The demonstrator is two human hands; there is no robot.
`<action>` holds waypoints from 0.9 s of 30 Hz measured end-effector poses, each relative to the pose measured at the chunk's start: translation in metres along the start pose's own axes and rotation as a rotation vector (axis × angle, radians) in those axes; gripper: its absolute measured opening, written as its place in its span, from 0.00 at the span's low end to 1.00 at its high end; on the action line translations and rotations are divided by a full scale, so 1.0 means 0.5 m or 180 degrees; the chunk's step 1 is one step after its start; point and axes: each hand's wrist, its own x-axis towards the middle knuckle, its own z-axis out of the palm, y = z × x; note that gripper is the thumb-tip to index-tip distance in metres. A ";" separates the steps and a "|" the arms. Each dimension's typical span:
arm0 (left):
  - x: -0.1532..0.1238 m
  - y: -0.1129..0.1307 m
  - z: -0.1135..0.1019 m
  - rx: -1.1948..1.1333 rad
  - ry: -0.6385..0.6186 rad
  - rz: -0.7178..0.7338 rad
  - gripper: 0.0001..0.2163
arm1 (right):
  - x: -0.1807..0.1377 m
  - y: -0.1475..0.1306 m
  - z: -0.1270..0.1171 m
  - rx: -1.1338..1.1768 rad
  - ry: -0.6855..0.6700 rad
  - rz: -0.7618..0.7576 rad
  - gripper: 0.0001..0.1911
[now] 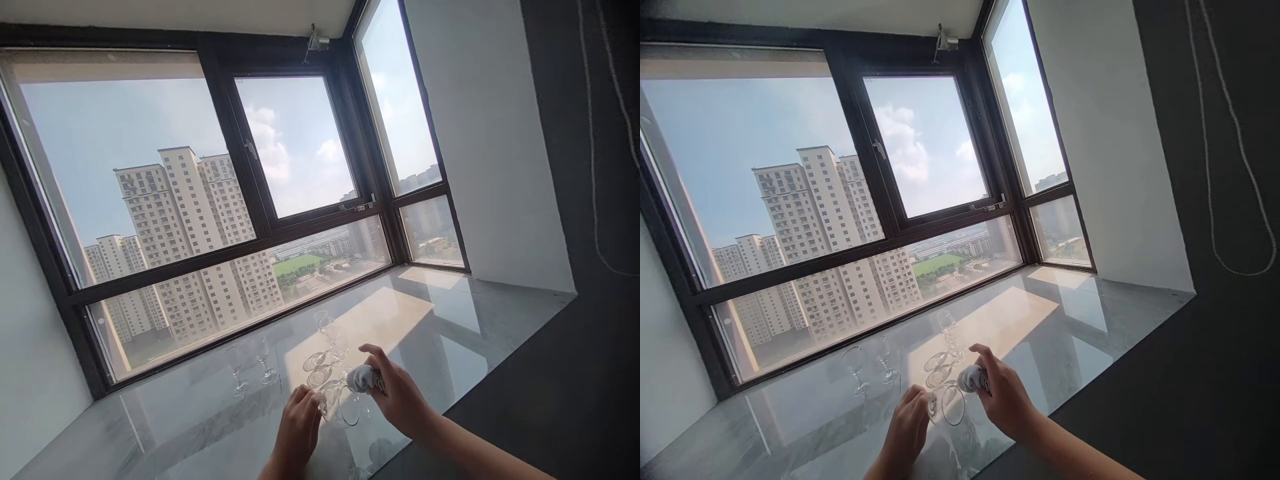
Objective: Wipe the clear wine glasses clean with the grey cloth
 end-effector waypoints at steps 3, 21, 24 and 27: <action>-0.010 -0.012 0.012 -0.0116 -0.0167 -0.0314 0.07 | -0.014 -0.004 0.005 0.0445 -0.0094 0.0237 0.32; -0.016 -0.029 0.033 -0.0730 -0.0073 -0.1144 0.10 | -0.022 0.036 0.012 0.0009 0.0110 -0.0014 0.29; -0.017 -0.054 0.048 -0.1112 0.0013 -0.1735 0.12 | -0.026 0.085 0.007 -0.0336 0.0168 0.0051 0.30; -0.018 -0.075 0.055 -0.1501 -0.0162 -0.2288 0.14 | -0.032 0.127 0.002 -0.0554 0.0184 0.0200 0.30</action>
